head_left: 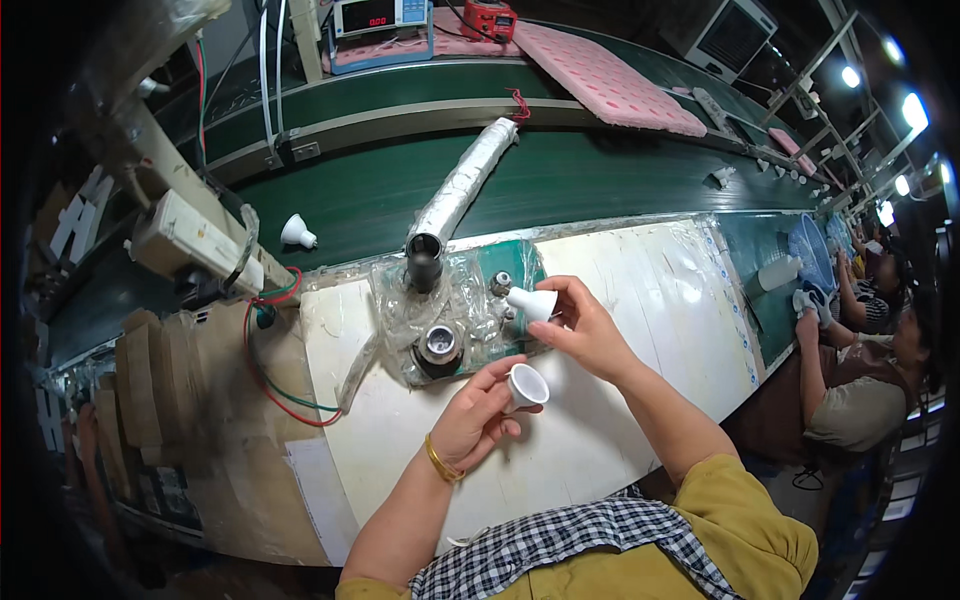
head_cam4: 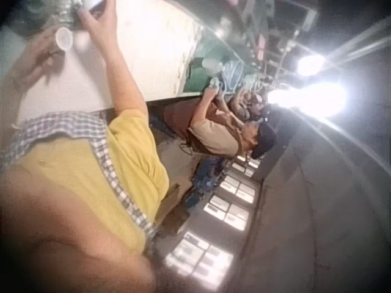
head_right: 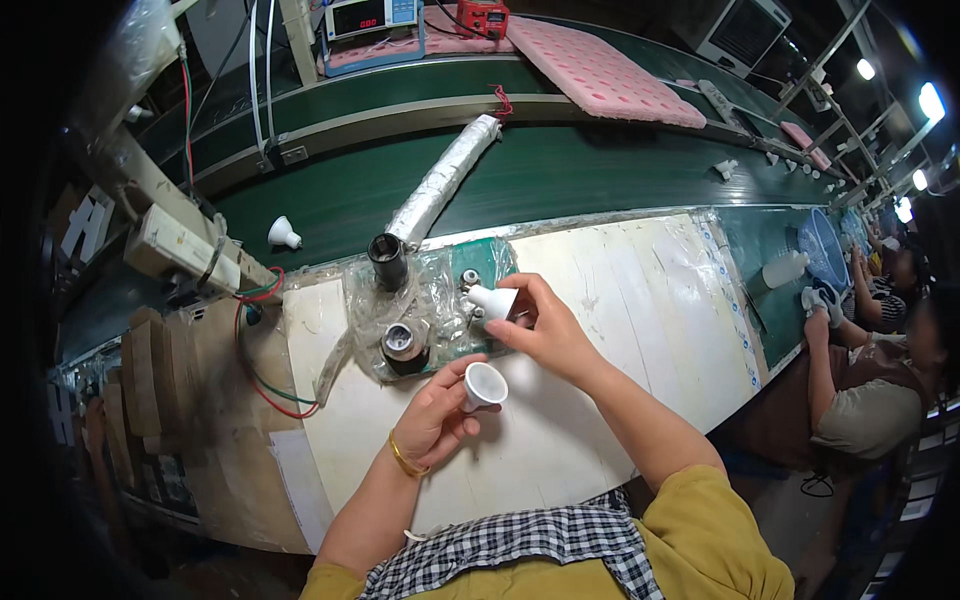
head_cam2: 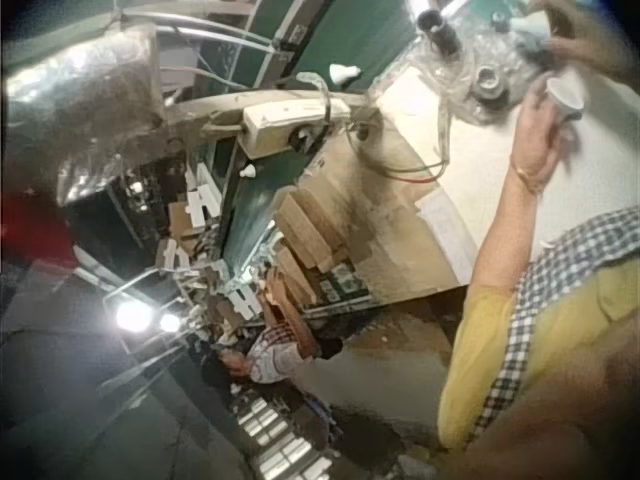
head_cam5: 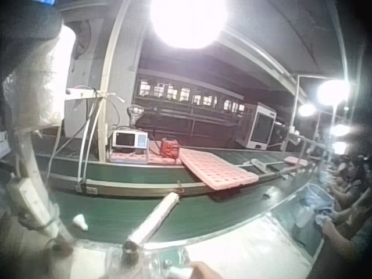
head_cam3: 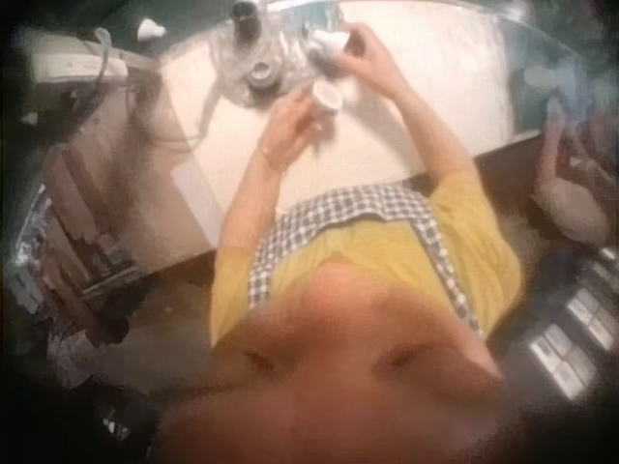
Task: Assembling and testing LED light bulbs on a factory production line.
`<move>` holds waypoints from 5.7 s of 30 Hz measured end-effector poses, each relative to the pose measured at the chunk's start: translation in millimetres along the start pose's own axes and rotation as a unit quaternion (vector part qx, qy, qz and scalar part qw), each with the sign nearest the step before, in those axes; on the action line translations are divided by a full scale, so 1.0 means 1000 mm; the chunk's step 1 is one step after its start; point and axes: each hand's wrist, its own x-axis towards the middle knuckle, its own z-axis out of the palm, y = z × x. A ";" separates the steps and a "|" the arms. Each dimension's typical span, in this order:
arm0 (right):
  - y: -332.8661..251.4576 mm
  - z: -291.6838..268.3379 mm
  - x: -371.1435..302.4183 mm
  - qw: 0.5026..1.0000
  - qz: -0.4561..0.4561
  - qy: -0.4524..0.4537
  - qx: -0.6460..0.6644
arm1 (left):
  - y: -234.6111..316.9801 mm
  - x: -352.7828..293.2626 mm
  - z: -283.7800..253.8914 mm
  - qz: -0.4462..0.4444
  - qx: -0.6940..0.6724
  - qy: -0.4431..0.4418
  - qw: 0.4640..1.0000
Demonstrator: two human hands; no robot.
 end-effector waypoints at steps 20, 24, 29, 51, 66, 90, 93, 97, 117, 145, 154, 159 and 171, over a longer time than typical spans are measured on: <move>0.017 0.009 0.013 0.970 -0.058 0.123 -0.200 | -0.004 0.003 0.003 0.058 0.162 0.072 0.983; 0.035 0.006 0.012 0.969 -0.089 0.118 -0.198 | -0.012 0.002 -0.003 0.066 0.154 0.059 0.984; 0.027 0.009 0.009 0.966 -0.060 0.103 -0.227 | -0.013 -0.002 -0.004 0.055 0.144 0.074 0.985; -0.010 0.003 -0.023 0.963 -0.152 -0.005 -0.224 | -0.004 0.001 0.010 0.072 0.134 0.107 0.983; -0.006 0.004 0.002 0.836 -0.265 0.059 -0.477 | -0.006 0.006 -0.005 0.088 0.153 0.080 0.981; -0.046 0.015 0.094 0.920 -0.268 0.021 -0.287 | -0.008 0.010 -0.002 0.058 0.146 0.074 0.985; -0.041 0.056 0.164 0.931 -0.311 -0.006 -0.192 | -0.006 0.005 -0.002 0.070 0.138 0.093 0.984; -0.031 0.087 0.225 0.925 -0.290 -0.061 -0.239 | -0.005 0.005 -0.004 0.073 0.125 0.100 0.984; 0.157 -0.353 0.196 0.842 0.011 0.382 -0.380 | -0.003 0.003 -0.004 0.005 0.126 0.172 0.977; -0.014 0.017 -0.052 0.943 -0.228 -0.147 -0.192 | -0.003 0.007 0.008 -0.029 0.026 0.016 0.999; -0.010 0.019 -0.048 0.990 -0.115 0.029 -0.072 | 0.002 -0.006 0.013 0.006 -0.045 0.017 0.999; -0.005 0.008 -0.022 0.981 -0.097 0.025 -0.163 | -0.004 -0.006 0.010 -0.010 0.110 0.036 0.993; 0.013 0.007 0.012 0.931 -0.173 0.038 -0.320 | -0.023 0.005 0.003 0.210 0.530 0.046 0.820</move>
